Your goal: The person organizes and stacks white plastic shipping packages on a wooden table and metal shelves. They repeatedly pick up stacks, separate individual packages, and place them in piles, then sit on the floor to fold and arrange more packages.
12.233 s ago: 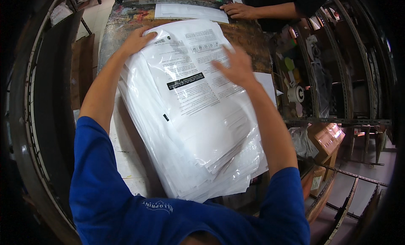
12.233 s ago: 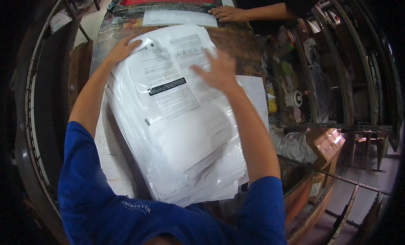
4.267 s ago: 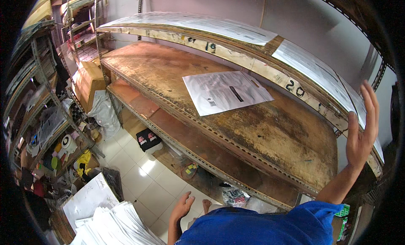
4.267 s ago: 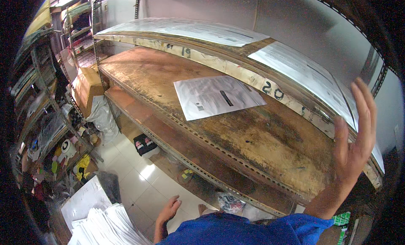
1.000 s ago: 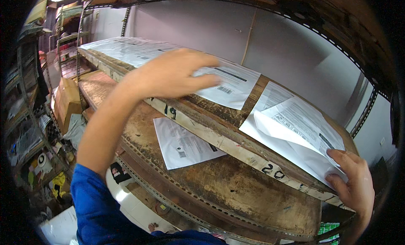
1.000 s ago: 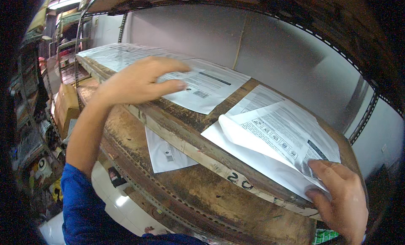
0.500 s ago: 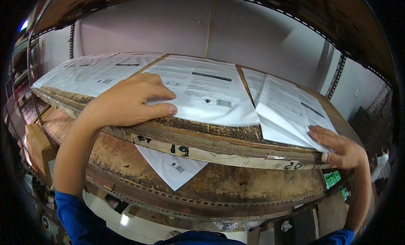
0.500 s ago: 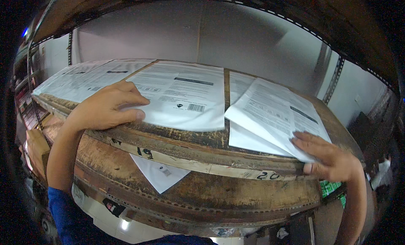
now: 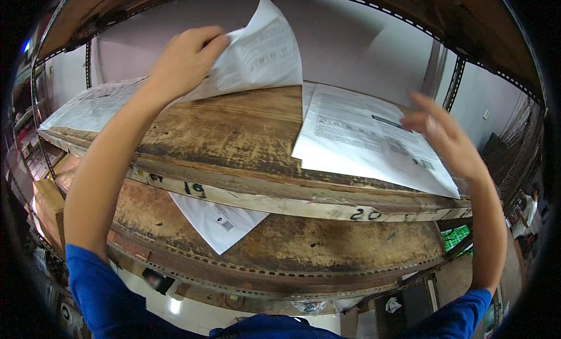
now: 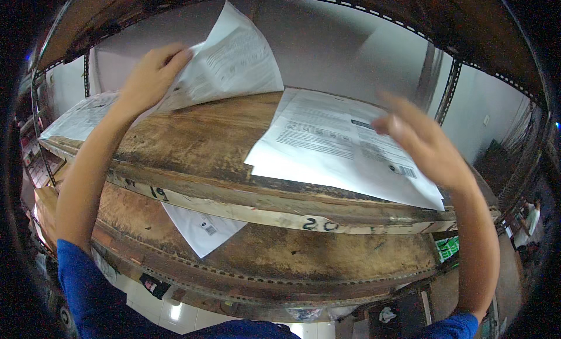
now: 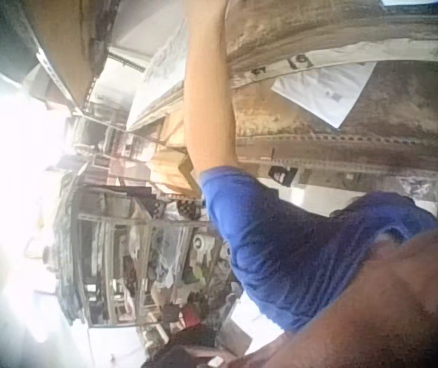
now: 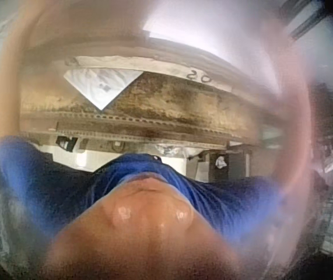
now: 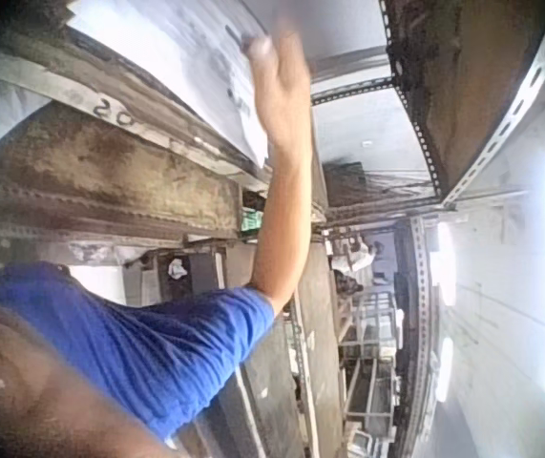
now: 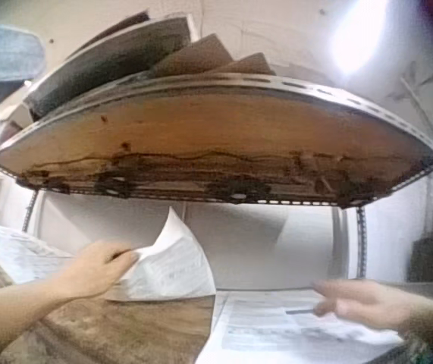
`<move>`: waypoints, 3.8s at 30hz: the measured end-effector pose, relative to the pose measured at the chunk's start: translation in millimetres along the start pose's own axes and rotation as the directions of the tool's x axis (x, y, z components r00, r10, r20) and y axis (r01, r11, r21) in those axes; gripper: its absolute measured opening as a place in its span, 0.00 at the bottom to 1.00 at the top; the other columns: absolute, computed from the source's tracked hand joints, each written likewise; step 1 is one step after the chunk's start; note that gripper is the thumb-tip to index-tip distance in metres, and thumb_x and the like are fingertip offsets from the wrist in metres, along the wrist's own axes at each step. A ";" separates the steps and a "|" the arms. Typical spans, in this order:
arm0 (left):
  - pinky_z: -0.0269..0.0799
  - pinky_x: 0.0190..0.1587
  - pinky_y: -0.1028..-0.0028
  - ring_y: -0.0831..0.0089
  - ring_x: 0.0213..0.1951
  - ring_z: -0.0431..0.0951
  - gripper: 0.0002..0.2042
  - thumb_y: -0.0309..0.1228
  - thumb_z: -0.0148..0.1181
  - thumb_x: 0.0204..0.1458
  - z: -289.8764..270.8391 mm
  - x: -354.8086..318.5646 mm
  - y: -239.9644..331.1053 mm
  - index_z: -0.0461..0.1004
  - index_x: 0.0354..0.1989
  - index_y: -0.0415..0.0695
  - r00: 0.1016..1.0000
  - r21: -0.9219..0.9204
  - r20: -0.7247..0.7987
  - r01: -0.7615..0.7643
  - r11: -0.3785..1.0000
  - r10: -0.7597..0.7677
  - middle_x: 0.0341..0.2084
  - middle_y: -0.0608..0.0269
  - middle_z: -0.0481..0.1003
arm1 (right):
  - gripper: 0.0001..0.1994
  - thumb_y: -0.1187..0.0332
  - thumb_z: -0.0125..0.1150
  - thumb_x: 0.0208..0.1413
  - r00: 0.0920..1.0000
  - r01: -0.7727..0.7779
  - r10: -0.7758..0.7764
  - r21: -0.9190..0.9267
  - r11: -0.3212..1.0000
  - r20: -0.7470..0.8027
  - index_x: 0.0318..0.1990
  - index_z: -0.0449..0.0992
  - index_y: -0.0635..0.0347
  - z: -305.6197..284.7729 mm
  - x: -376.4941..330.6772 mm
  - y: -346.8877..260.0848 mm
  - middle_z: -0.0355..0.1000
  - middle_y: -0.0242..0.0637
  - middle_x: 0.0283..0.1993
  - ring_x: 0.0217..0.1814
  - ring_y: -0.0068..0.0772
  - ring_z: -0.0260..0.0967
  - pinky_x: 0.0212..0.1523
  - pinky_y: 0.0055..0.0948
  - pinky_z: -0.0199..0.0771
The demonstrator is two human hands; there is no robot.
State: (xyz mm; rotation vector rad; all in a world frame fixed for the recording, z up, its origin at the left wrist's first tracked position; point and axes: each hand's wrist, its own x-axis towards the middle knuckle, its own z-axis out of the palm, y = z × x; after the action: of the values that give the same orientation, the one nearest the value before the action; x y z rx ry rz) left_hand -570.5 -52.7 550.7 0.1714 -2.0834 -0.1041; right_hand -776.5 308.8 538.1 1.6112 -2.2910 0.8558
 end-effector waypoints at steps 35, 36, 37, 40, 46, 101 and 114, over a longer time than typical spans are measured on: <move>0.70 0.46 0.55 0.45 0.41 0.75 0.25 0.52 0.44 0.58 -39.9 -26.8 -30.9 0.74 0.41 0.40 0.809 -0.010 0.384 -0.479 0.878 0.446 0.35 0.44 0.76 | 0.10 0.82 0.54 0.35 0.936 -0.353 0.330 -0.372 0.859 -0.127 0.29 0.74 0.63 -21.6 2.8 95.5 0.69 0.43 0.35 0.38 0.36 0.70 0.40 0.35 0.71; 0.68 0.50 0.58 0.46 0.45 0.73 0.26 0.53 0.44 0.58 -76.2 -38.7 -58.6 0.74 0.44 0.40 0.884 0.119 0.412 -0.292 0.949 0.220 0.39 0.43 0.75 | 0.10 0.82 0.54 0.36 0.931 -0.358 0.349 -0.439 0.824 -0.104 0.30 0.74 0.64 -29.2 -4.0 85.5 0.69 0.44 0.35 0.39 0.36 0.70 0.42 0.36 0.71; 0.66 0.53 0.60 0.49 0.48 0.73 0.26 0.52 0.45 0.58 -106.2 -50.7 -102.8 0.73 0.47 0.40 0.913 0.186 0.397 -0.178 0.966 0.092 0.43 0.44 0.74 | 0.10 0.79 0.55 0.40 0.942 -0.315 0.324 -0.549 0.774 -0.084 0.34 0.74 0.65 -32.8 2.9 73.1 0.70 0.46 0.37 0.41 0.38 0.70 0.44 0.36 0.70; 0.67 0.54 0.62 0.51 0.50 0.73 0.23 0.48 0.49 0.57 -198.0 -98.5 -234.9 0.72 0.49 0.39 0.938 0.541 0.281 0.022 0.841 -0.204 0.46 0.47 0.75 | 0.10 0.69 0.57 0.52 0.980 -0.173 0.194 -0.681 0.712 -0.047 0.39 0.76 0.66 -29.2 45.8 -4.3 0.74 0.50 0.40 0.44 0.44 0.71 0.48 0.38 0.69; 0.60 0.61 0.66 0.53 0.58 0.67 0.36 0.57 0.52 0.49 -296.5 -149.8 -395.9 0.63 0.62 0.46 0.695 0.618 0.281 0.397 0.679 -0.662 0.57 0.49 0.67 | 0.25 0.62 0.61 0.48 0.978 0.191 -0.164 -0.234 0.953 0.129 0.53 0.71 0.64 158.9 178.0 -245.4 0.70 0.49 0.50 0.52 0.42 0.69 0.55 0.37 0.67; 0.68 0.52 0.64 0.57 0.49 0.74 0.21 0.42 0.59 0.51 -412.8 -181.7 -532.5 0.74 0.48 0.37 0.896 0.562 0.221 0.205 0.802 -0.385 0.45 0.49 0.76 | 0.16 0.62 0.61 0.47 0.980 -0.131 0.145 -0.111 0.985 0.135 0.39 0.78 0.67 335.7 325.3 -291.4 0.75 0.45 0.39 0.43 0.37 0.70 0.47 0.33 0.67; 0.67 0.52 0.60 0.51 0.47 0.74 0.19 0.41 0.50 0.56 -387.5 -168.6 -562.2 0.73 0.48 0.38 0.831 0.647 0.330 0.147 0.748 -0.448 0.44 0.47 0.75 | 0.40 0.45 0.62 0.47 0.867 -0.336 0.479 -0.548 0.766 0.138 0.60 0.63 0.71 348.8 345.0 -370.1 0.66 0.59 0.57 0.61 0.54 0.63 0.61 0.35 0.61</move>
State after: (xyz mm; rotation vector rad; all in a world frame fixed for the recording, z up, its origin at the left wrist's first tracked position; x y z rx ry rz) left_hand -107.1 -580.5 516.5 0.9774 -2.4953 0.3670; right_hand -516.2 -247.8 547.1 1.0503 -2.8053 0.0446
